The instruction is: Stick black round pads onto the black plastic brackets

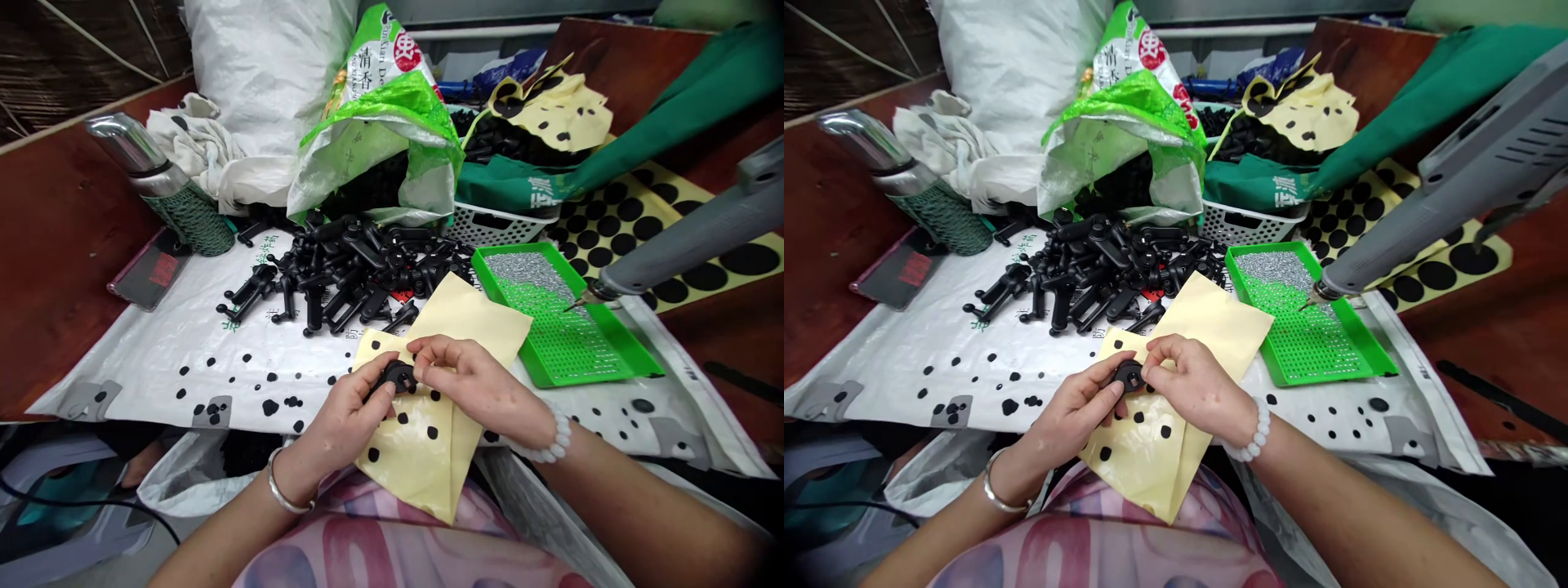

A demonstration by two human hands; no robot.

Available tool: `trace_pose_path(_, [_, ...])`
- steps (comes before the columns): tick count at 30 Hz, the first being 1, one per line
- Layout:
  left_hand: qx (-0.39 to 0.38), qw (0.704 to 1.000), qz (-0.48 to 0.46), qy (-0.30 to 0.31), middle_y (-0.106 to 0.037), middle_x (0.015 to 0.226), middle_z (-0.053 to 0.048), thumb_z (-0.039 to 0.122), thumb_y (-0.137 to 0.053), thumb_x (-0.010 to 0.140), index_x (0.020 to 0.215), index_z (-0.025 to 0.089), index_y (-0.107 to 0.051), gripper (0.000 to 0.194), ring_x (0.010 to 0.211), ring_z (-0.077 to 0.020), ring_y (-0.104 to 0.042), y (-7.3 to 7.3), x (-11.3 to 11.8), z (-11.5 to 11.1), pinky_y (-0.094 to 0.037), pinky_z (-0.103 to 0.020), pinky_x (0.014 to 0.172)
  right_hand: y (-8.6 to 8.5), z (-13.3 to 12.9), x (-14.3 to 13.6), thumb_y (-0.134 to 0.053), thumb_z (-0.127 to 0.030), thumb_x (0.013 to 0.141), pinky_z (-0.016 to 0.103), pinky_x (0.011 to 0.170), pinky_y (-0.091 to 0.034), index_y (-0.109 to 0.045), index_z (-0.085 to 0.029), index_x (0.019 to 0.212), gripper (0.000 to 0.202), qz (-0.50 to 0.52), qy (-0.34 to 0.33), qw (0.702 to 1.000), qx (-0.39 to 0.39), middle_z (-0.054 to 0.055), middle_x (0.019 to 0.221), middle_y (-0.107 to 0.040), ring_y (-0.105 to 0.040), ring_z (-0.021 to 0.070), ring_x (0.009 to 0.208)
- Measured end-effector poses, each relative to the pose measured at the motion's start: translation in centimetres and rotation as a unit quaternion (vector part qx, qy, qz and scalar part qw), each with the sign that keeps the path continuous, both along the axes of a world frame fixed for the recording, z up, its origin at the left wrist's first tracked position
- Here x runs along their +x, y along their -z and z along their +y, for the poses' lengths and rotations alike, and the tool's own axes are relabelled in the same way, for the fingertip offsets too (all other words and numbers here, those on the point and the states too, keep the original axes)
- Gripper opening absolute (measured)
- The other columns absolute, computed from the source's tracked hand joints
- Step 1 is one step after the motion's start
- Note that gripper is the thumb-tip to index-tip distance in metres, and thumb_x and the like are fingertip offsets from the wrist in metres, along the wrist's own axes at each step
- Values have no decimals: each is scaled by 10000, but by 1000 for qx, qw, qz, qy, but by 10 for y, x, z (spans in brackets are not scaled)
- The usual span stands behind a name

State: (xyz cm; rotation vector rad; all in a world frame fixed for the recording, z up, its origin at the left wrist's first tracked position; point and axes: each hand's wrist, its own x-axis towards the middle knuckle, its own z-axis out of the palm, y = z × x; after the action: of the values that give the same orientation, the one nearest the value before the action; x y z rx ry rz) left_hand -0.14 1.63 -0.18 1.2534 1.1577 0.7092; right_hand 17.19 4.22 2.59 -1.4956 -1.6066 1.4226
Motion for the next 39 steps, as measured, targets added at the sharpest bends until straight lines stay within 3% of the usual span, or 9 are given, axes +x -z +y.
trace_pose_path(13, [4, 999, -9, -34, -578, 634, 1, 307, -508, 822, 1280, 119, -468, 497, 566, -108, -499, 0, 1, 0, -399, -223, 559, -1, 1, -9, -500, -205, 674, 264, 635, -415, -558, -171, 609, 93, -78, 13, 993, 92, 64, 969, -653, -585, 172, 746])
trace_pose_path(17, [-47, 996, -52, -51, -615, 671, -16, 267, -502, 790, 1269, 128, -477, 499, 575, -112, -519, -1, -3, 5, -405, -217, 539, -4, 11, -12, -475, -197, 651, 238, 517, -380, -549, -168, 595, 98, -81, -18, 993, 80, 38, 730, -641, -522, 131, 583])
trace_pose_path(20, [-77, 992, -81, -61, -636, 670, -24, 223, -482, 763, 1249, 133, -498, 495, 594, -123, -546, 1, -8, 8, -414, -212, 534, -9, 20, -15, -478, -196, 640, 219, 444, -324, -524, -170, 550, 104, -84, -46, 994, 45, -9, 520, -533, -452, 102, 478])
trace_pose_path(23, [-85, 989, -103, -70, -658, 740, -50, 227, -464, 778, 1236, 134, -506, 470, 624, -130, -567, 5, -11, 10, -432, -211, 531, -12, 28, -17, -494, -204, 643, 215, 428, -306, -521, -163, 513, 140, -87, -65, 993, 36, -21, 469, -485, -423, 91, 457])
trace_pose_path(26, [-85, 986, -126, -76, -664, 817, -75, 272, -460, 809, 1232, 129, -497, 448, 645, -132, -572, 8, -12, 11, -442, -214, 528, -10, 34, -16, -508, -199, 643, 215, 450, -334, -578, -149, 569, 113, -85, -68, 993, 46, -12, 506, -521, -449, 98, 488])
trace_pose_path(30, [-67, 990, -110, -57, -648, 736, -47, 237, -570, 755, 1234, 114, -479, 503, 586, -105, -545, 6, -8, 12, -419, -194, 509, -3, 32, -16, -491, -195, 676, 240, 499, -383, -602, -144, 644, 127, -110, -68, 989, 65, 19, 580, -582, -507, 129, 541])
trace_pose_path(33, [-48, 994, -82, -61, -612, 631, -7, 229, -615, 722, 1242, 85, -457, 562, 525, -96, -526, 4, -4, 14, -411, -195, 493, -3, 15, -19, -488, -161, 715, 345, 738, -428, -602, -141, 676, 122, -177, -55, 961, 205, 86, 807, -638, -567, 200, 786])
trace_pose_path(36, [-48, 990, -93, -90, -568, 577, 42, 207, -632, 705, 1227, 101, -466, 558, 453, -68, -479, 6, -3, 18, -386, -180, 457, -12, -9, -22, -459, -146, 770, 452, 914, -331, -596, -127, 676, 167, -178, -69, 916, 353, 143, 963, -612, -514, 261, 992])
trace_pose_path(39, [-63, 980, -146, -123, -589, 611, 38, 207, -640, 713, 1180, 124, -484, 499, 453, -60, -486, 7, -6, 21, -387, -168, 452, -21, -22, -19, -465, -125, 767, 411, 909, -364, -583, -145, 667, 155, -81, -68, 941, 320, 117, 961, -613, -530, 231, 989])
